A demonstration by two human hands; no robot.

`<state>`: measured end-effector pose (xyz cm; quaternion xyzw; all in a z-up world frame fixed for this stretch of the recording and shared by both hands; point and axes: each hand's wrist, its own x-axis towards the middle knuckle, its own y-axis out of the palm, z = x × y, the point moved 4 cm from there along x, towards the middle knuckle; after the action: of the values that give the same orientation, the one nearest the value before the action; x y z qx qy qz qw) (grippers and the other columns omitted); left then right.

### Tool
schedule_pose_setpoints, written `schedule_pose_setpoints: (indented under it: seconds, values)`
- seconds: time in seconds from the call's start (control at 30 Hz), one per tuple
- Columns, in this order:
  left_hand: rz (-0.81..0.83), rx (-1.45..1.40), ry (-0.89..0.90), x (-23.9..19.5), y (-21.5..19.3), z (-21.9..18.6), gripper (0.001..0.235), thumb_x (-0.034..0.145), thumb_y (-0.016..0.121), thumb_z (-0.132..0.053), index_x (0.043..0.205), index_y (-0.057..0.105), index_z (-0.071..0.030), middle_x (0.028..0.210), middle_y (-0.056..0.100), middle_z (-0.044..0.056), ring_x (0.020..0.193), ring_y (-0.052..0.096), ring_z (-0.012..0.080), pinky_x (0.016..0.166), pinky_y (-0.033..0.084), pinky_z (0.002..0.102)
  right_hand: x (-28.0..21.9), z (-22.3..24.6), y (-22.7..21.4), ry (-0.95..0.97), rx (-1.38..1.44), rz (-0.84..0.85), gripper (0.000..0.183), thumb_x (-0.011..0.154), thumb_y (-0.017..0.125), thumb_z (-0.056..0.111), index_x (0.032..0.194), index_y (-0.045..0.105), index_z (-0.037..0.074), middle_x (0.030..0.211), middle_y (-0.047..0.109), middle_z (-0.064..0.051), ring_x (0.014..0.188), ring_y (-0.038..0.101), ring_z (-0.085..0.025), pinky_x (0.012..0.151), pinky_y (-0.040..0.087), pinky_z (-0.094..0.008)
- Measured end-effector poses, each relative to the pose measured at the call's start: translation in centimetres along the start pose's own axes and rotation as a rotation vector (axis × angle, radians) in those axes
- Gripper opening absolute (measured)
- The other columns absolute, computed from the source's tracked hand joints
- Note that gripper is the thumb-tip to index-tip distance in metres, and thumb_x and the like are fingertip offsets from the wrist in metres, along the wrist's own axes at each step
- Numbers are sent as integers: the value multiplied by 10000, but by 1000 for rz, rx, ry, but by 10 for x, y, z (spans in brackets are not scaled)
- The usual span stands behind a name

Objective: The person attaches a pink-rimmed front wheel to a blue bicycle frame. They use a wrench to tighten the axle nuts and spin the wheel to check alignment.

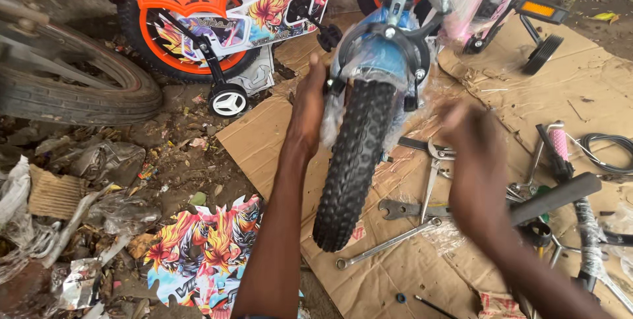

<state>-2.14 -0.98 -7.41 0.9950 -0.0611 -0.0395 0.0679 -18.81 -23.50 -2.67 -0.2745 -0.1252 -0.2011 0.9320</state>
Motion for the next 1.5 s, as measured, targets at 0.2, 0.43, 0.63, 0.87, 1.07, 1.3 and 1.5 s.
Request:
schedule_pose_setpoints:
  seconds: [0.2, 0.43, 0.63, 0.87, 1.07, 1.3, 1.5]
  values:
    - [111, 26, 80, 41, 22, -34, 878, 883, 474, -769, 1453, 548, -105, 1457, 534, 137, 1344, 430, 241, 1083, 284, 487, 121, -30, 49, 536, 835, 352, 875, 973, 346, 761, 1422, 546, 38, 1290, 575, -112, 1175, 460, -243, 993, 291, -517]
    - [152, 72, 270, 54, 29, -36, 924, 924, 428, -799, 1401, 608, -28, 1309, 655, 155, 1224, 586, 267, 1086, 420, 499, 122, -21, 70, 405, 997, 459, 823, 876, 598, 703, 1510, 492, 190, 1287, 586, -38, 1015, 549, -166, 940, 539, -456]
    - [-39, 303, 357, -17, 35, -57, 776, 927, 586, -691, 1267, 597, 6, 1050, 772, 202, 936, 765, 289, 829, 611, 469, 115, -15, 70, 408, 1193, 453, 419, 1037, 724, 455, 1293, 651, 131, 1131, 660, -29, 975, 602, -153, 916, 549, -368]
    - [46, 1077, 440, -52, 63, -112, 1206, 676, 872, -404, 1567, 192, 41, 1490, 496, 306, 1307, 592, 423, 1050, 519, 395, 102, 17, 64, 556, 1152, 300, 271, 896, 609, 238, 1142, 701, 169, 1099, 709, -15, 994, 670, -184, 954, 547, -439]
    - [409, 864, 622, -33, -2, -109, 1329, 696, 923, -321, 1579, 27, 109, 1552, 317, 396, 1420, 450, 456, 1180, 339, 440, 83, 41, 72, 567, 986, 332, 364, 962, 610, 390, 1239, 669, 162, 1094, 687, -31, 1053, 659, -179, 1042, 492, -512]
    - [-91, 1246, 465, -44, 62, -106, 992, 655, 864, -149, 1434, 289, 69, 1464, 458, 320, 1218, 610, 450, 905, 574, 455, 81, 38, 64, 526, 963, 406, 392, 965, 583, 438, 1281, 639, 213, 1250, 723, 18, 1169, 667, -166, 1066, 462, -479]
    - [-105, 1249, 581, -34, 52, -112, 885, 686, 920, -244, 1311, 386, 84, 1139, 663, 289, 1010, 686, 457, 842, 578, 494, 82, 42, 70, 440, 1010, 383, 314, 1050, 646, 439, 1216, 628, 173, 899, 673, 42, 817, 567, -128, 1060, 472, -523]
